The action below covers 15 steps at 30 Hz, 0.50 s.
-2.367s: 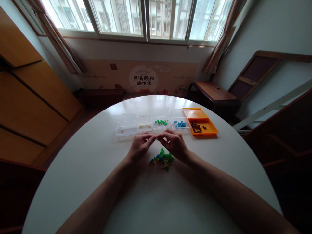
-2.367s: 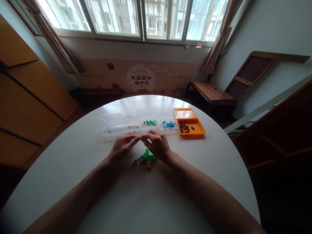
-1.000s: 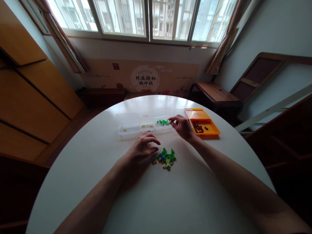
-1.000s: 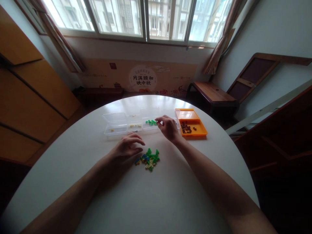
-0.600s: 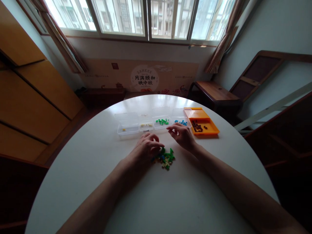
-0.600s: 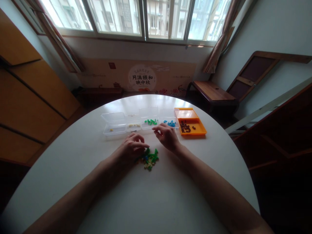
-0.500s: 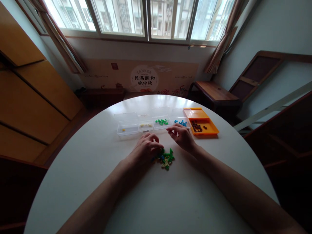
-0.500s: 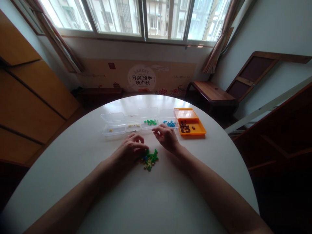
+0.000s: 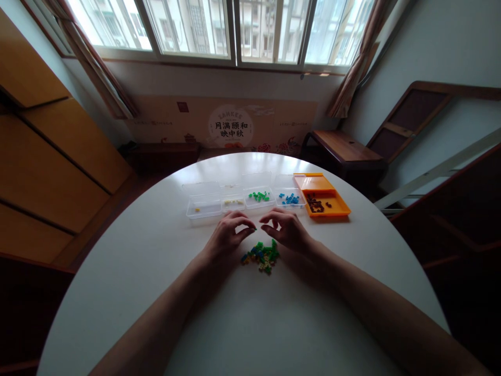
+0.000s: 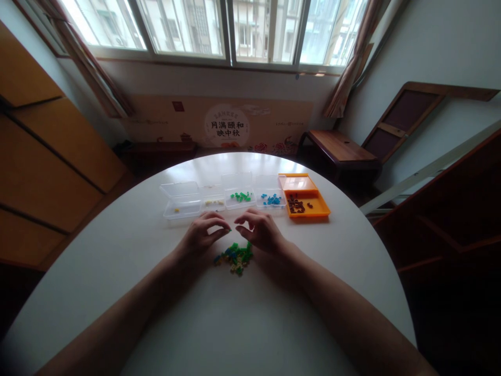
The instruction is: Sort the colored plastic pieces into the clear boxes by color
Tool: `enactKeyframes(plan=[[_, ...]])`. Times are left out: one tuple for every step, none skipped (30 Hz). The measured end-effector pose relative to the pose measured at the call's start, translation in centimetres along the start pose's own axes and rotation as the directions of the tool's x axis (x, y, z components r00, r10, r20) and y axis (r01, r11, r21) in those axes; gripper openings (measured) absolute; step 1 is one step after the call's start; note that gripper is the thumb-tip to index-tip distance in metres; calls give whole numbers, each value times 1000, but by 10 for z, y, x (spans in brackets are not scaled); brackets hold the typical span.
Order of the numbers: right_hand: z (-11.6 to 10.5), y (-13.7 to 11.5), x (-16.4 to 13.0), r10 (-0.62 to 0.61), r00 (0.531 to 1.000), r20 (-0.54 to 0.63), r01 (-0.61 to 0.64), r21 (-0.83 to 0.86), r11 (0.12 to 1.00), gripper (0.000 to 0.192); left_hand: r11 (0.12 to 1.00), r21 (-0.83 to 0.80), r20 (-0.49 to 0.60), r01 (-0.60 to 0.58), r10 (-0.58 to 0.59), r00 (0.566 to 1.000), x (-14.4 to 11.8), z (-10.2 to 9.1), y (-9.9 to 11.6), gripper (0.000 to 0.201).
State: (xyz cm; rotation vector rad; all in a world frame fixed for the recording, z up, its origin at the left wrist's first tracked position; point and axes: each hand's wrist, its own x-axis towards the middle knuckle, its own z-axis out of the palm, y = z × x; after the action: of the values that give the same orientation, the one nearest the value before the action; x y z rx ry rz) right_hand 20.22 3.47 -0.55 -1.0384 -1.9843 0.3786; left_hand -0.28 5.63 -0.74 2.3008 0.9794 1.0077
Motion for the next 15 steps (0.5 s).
enactKeyframes(plan=[[1,-2,0,-4,1000,16,4,7,1000,8,1000,-14,-15,17,-17,1000,0,0,0,12],[1,-4,0,-7,1000,30,7,13,1000,7,999,-26,-25,29,-30,999,1,0,0,12],[2,-5,0,-11,999,39,10,17,1000,6,999,-37,-31,38,-39,999,1,-1,0,12],[3,-6,0,-15,999,43,14,20,1000,4,998,-49,-34,45,-47,998,1,-1,0,12],[4,-6,0,-18,999,42,17,21,1000,3,997,-63,-34,51,-53,998,1,0,1,13],[4,-7,0,-20,999,38,19,19,1000,3,996,-76,-35,56,-58,998,1,0,1,13],[5,-7,0,-20,999,30,19,17,1000,4,994,-88,-37,58,-62,997,1,0,2,13],[6,-7,1,-20,1000,24,20,15,1000,5,993,-98,-41,60,-64,997,0,0,2,13],[6,-8,1,-19,1000,20,19,12,1000,6,993,-104,-44,61,-66,997,0,0,3,12],[7,-8,1,-16,1000,19,16,9,1000,7,992,-107,-47,61,-66,997,0,0,3,12],[7,-9,1,-14,1000,19,14,5,1000,7,993,-105,-48,61,-66,997,0,0,4,12],[8,-10,1,-11,1000,18,11,-1,1000,7,993,-101,-48,60,-65,997,0,1,4,12],[8,-10,1,-7,1000,18,7,-9,1000,7,994,-94,-50,61,-65,997,0,0,4,13],[9,-9,1,-2,1000,16,2,-18,1000,7,994,-83,-52,64,-69,996,0,0,3,13],[9,-9,1,3,1000,14,-2,-28,1000,6,995,-70,-57,72,-76,995,0,0,3,14]])
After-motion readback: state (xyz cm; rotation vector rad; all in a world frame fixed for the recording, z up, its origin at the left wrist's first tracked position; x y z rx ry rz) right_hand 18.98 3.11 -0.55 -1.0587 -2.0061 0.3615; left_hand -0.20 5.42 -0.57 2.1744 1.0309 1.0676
